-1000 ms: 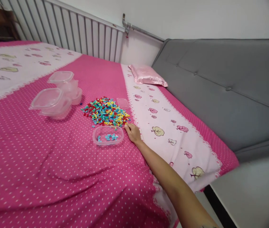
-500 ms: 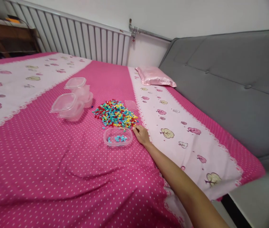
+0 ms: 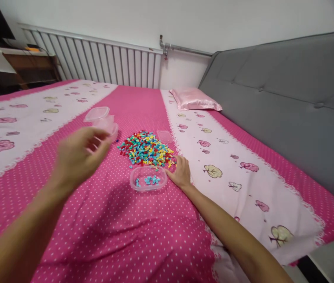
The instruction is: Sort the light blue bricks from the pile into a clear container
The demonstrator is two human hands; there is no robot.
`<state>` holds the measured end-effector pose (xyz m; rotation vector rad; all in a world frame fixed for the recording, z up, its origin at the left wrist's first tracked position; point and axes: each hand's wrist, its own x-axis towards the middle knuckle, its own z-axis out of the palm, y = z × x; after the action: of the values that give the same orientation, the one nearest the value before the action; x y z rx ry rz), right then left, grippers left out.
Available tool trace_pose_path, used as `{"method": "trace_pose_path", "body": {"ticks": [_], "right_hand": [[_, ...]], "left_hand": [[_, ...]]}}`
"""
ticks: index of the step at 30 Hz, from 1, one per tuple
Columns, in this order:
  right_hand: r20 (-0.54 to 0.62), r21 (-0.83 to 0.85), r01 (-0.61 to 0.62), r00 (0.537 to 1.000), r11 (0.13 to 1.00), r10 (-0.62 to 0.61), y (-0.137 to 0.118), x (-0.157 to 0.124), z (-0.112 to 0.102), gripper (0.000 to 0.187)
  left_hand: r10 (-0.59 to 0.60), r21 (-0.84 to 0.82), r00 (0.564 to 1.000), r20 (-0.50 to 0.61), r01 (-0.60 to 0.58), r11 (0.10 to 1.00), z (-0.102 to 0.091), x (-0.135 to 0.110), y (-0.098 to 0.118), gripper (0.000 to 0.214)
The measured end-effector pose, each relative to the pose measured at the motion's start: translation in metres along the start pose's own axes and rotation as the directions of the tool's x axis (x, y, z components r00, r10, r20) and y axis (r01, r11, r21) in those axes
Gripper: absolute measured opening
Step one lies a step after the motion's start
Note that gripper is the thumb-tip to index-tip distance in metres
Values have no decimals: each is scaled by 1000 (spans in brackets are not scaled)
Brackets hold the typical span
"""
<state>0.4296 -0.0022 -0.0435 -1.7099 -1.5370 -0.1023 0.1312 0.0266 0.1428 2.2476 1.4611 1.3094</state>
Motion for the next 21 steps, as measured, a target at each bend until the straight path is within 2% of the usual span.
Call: {"method": "trace_pose_path", "body": {"ticks": [2,3,4,7,9,13,16,18,21], "right_hand": [[73,-15,8,997,1000,-7,4,5,8,80],[119,-6,27,993,1000,-27,5,9,12,85],[164,11,50,985,999,-51,6,13,17,87],[262,80,110,957,991,-128,6,30,30,92],[302,124,140,938,982,-171,4,41,38,96],[312,195,169,923,966,-225,-2,60,49,105],[301,245,195,916,950,-266,-6,77,53,109],[320,281,212,899,936,-300,-8,90,55,113],[375,333,212,864,919,-335,-7,107,59,119]], "left_hand": [[-38,155,971,235,1,988,29,-5,-24,44],[-79,235,934,348,-5,972,46,-9,-40,54],[-106,285,905,412,-18,958,62,-13,-56,67],[-101,267,876,472,-33,963,106,-26,-100,96],[-65,200,881,468,-34,979,126,-30,-116,109],[-10,102,894,448,-39,994,156,-23,-115,128],[-45,69,916,399,20,997,177,-8,-107,136],[-50,17,922,385,47,999,188,3,-103,136],[32,-111,934,357,8,994,199,18,-102,130]]}}
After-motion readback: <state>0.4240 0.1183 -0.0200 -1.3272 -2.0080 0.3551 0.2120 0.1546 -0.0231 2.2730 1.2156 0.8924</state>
